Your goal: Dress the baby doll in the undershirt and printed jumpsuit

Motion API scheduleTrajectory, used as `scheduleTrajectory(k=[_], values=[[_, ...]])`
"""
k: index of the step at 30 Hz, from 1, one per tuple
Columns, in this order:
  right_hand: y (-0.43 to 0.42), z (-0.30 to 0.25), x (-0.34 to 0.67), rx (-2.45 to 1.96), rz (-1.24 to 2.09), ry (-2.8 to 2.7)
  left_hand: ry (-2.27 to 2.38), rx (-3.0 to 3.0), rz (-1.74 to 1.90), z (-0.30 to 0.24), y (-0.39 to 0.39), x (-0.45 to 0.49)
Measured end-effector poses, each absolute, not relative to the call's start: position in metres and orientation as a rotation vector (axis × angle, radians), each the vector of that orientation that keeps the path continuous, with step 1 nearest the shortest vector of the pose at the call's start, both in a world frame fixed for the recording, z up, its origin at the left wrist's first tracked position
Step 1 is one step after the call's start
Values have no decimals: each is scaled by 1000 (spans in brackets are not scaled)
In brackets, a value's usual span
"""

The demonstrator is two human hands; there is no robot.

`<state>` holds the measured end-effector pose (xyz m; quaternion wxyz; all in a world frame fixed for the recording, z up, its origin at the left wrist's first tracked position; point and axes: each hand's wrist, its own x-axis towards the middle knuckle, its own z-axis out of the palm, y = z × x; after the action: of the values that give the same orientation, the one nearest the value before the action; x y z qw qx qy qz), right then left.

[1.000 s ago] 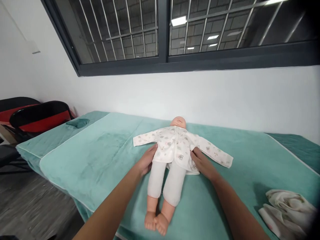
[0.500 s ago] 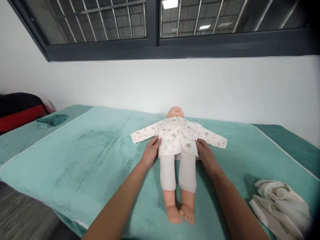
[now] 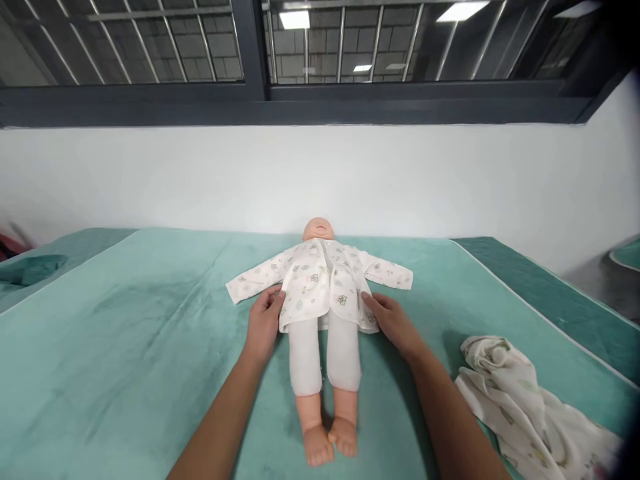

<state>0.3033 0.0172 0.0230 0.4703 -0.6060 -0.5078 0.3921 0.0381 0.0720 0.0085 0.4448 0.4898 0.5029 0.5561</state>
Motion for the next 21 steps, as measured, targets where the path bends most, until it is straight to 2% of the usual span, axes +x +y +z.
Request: scheduleTrajectory(k=[4,10,13,17,21], values=[[2,14,308,-1641,621,-1136,1267,1238,1405,10,68,36],[-45,-2,306,-1655,370,-1300,1363,1414,1283,13,50,27],[-86,-13,305,-1661,-3,-1438,1440,1513,1215,14,37,20],[-147,-22,321,-1943,-597,-1352,1482,1550,1149,18,19,14],[-184,-20,361,-2149,-695,-1350,1438,1543,1107,25,-1,18]])
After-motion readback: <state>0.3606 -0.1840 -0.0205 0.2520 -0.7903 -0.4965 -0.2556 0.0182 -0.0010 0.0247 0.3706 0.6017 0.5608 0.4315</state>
